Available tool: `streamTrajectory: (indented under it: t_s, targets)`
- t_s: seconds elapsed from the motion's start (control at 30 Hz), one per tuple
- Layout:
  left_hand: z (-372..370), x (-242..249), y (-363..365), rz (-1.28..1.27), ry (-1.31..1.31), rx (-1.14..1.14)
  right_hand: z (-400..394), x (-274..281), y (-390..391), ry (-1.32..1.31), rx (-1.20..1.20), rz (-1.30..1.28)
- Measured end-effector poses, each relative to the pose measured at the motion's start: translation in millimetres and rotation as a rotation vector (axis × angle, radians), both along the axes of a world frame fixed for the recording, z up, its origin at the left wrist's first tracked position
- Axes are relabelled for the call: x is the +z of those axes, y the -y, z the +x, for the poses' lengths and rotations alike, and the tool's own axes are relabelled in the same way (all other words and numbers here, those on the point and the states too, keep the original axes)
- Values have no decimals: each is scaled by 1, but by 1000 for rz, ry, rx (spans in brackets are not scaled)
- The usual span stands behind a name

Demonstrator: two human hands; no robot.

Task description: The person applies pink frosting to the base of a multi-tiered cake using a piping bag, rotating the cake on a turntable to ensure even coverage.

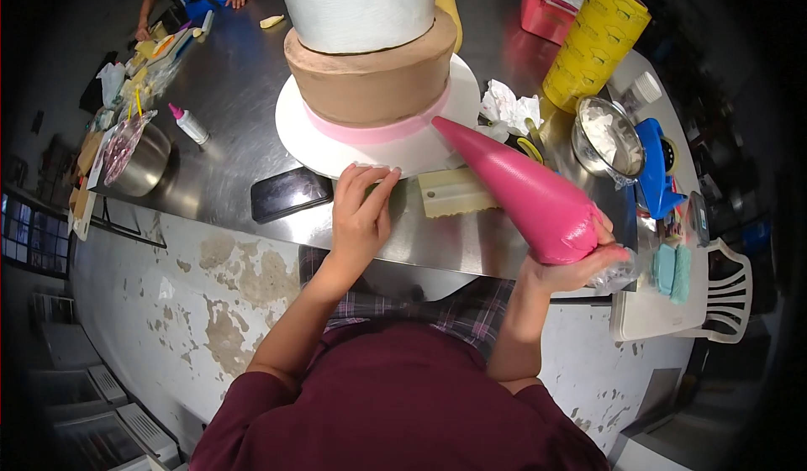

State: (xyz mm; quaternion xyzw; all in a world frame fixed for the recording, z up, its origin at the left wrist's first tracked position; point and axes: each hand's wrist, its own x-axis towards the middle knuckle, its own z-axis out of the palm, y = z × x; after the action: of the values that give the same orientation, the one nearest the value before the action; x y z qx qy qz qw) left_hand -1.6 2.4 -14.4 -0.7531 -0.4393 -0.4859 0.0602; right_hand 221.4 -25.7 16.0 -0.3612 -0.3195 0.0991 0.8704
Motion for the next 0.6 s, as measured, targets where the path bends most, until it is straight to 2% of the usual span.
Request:
streamTrajectory:
  t_s: [0.1, 0.2, 0.6]
  targets:
    - [-6, -2, -1, 28, 6, 20, -5, -2, 3, 1, 51, 62]
    - [-12, -1, -2, 58, 9, 12, -10, -4, 5, 82, 17, 21]
    - [-9, 1, -1, 50, 26, 44, -17, -8, 6, 85, 51, 161]
